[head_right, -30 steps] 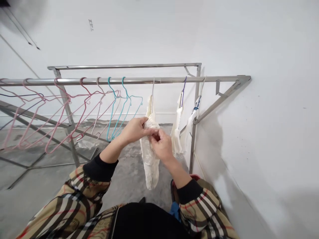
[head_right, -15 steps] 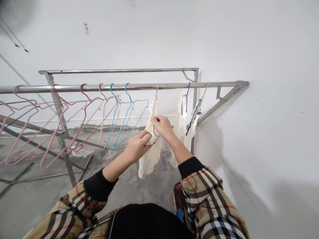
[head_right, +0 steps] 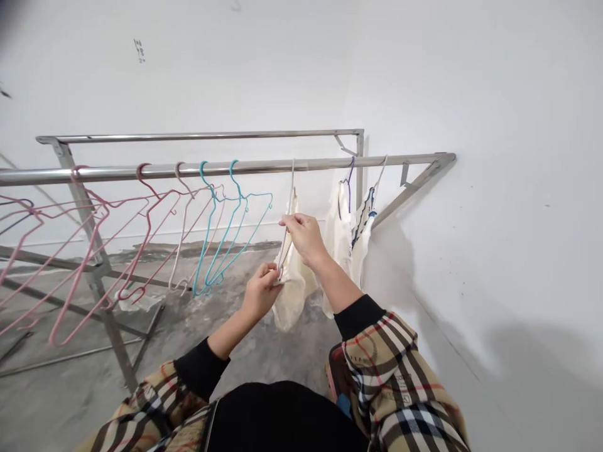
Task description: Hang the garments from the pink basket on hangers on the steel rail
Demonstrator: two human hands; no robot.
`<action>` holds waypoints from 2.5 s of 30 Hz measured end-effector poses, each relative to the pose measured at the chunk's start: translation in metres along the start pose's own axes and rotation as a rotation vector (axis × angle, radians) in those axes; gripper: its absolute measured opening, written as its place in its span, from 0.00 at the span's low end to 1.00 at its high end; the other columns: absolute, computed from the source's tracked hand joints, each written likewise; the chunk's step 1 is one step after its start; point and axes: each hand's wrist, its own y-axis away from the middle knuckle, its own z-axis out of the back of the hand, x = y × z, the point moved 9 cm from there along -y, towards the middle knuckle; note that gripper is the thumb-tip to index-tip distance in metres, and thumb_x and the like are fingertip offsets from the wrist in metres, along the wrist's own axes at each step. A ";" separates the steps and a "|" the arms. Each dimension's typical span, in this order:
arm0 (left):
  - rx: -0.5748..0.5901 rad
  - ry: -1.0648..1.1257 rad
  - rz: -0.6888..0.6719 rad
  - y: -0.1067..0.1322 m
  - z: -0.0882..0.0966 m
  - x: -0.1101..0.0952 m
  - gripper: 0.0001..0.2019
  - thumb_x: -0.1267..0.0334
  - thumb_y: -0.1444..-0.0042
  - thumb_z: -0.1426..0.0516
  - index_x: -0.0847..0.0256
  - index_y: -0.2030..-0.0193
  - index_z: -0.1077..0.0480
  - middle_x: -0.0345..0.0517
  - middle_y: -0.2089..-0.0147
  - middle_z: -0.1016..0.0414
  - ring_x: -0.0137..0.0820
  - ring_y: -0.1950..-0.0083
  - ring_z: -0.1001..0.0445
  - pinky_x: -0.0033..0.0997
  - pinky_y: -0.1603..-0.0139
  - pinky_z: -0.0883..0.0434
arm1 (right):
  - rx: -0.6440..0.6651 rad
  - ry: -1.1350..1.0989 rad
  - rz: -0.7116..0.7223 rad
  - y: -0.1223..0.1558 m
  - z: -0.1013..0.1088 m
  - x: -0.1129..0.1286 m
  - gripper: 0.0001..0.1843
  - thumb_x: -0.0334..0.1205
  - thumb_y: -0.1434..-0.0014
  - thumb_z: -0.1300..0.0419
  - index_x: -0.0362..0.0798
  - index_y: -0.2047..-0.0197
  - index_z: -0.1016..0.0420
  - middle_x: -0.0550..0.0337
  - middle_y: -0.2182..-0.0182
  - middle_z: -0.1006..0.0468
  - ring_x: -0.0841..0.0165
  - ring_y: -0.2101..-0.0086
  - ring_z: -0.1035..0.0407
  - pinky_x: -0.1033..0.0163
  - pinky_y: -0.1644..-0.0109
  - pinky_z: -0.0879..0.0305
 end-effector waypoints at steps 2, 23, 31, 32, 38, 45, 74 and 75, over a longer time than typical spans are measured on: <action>0.004 0.075 0.103 -0.013 -0.004 0.013 0.07 0.75 0.50 0.44 0.60 0.67 0.29 0.45 0.61 0.28 0.29 0.63 0.29 0.27 0.63 0.32 | 0.016 -0.058 -0.031 0.002 0.002 0.001 0.21 0.57 0.52 0.36 0.45 0.76 0.26 0.68 0.82 0.40 0.75 0.79 0.47 0.65 0.74 0.51; 0.719 0.754 0.188 -0.031 -0.088 -0.058 0.12 0.61 0.55 0.35 0.62 0.65 0.29 0.39 0.70 0.31 0.27 0.67 0.34 0.27 0.63 0.34 | -0.098 0.097 -0.044 0.144 0.097 -0.113 0.25 0.56 0.42 0.40 0.50 0.47 0.26 0.54 0.53 0.21 0.58 0.52 0.27 0.55 0.44 0.34; 0.344 0.729 0.197 -0.097 -0.085 -0.069 0.32 0.51 0.47 0.39 0.57 0.37 0.41 0.57 0.35 0.39 0.26 0.64 0.31 0.29 0.63 0.32 | -0.184 0.081 -0.200 0.176 0.136 -0.098 0.24 0.55 0.45 0.36 0.47 0.51 0.22 0.58 0.69 0.21 0.68 0.71 0.31 0.64 0.66 0.35; 0.319 0.667 0.183 -0.107 -0.088 -0.071 0.35 0.50 0.47 0.39 0.56 0.35 0.43 0.58 0.32 0.43 0.25 0.65 0.30 0.30 0.63 0.31 | -0.189 0.089 -0.204 0.177 0.139 -0.096 0.24 0.55 0.45 0.36 0.47 0.51 0.22 0.58 0.68 0.21 0.68 0.71 0.31 0.64 0.66 0.35; 0.240 0.541 0.184 -0.148 -0.118 -0.068 0.34 0.48 0.46 0.39 0.58 0.35 0.42 0.56 0.40 0.33 0.26 0.69 0.32 0.32 0.62 0.32 | -0.270 0.081 -0.212 0.173 0.155 -0.098 0.20 0.53 0.44 0.37 0.50 0.53 0.21 0.57 0.65 0.20 0.66 0.67 0.29 0.63 0.64 0.34; 0.331 0.508 0.256 -0.148 -0.126 -0.061 0.21 0.42 0.48 0.41 0.61 0.73 0.35 0.36 0.77 0.41 0.25 0.75 0.44 0.27 0.73 0.45 | -0.430 0.156 -0.106 0.151 0.170 -0.091 0.19 0.51 0.46 0.36 0.48 0.56 0.21 0.57 0.63 0.20 0.65 0.64 0.29 0.61 0.60 0.34; 0.231 -0.120 -0.302 -0.063 -0.078 -0.091 0.17 0.54 0.36 0.48 0.57 0.73 0.30 0.47 0.68 0.27 0.33 0.66 0.32 0.32 0.63 0.40 | -0.362 -0.169 -0.095 0.095 0.131 -0.091 0.17 0.49 0.50 0.37 0.48 0.60 0.24 0.60 0.69 0.23 0.66 0.66 0.30 0.60 0.57 0.34; 0.221 -0.116 -0.316 -0.062 -0.078 -0.093 0.16 0.55 0.36 0.48 0.57 0.72 0.29 0.48 0.66 0.26 0.33 0.64 0.32 0.32 0.61 0.39 | -0.366 -0.136 -0.083 0.092 0.131 -0.086 0.17 0.50 0.51 0.35 0.49 0.61 0.25 0.61 0.69 0.23 0.66 0.66 0.31 0.61 0.59 0.34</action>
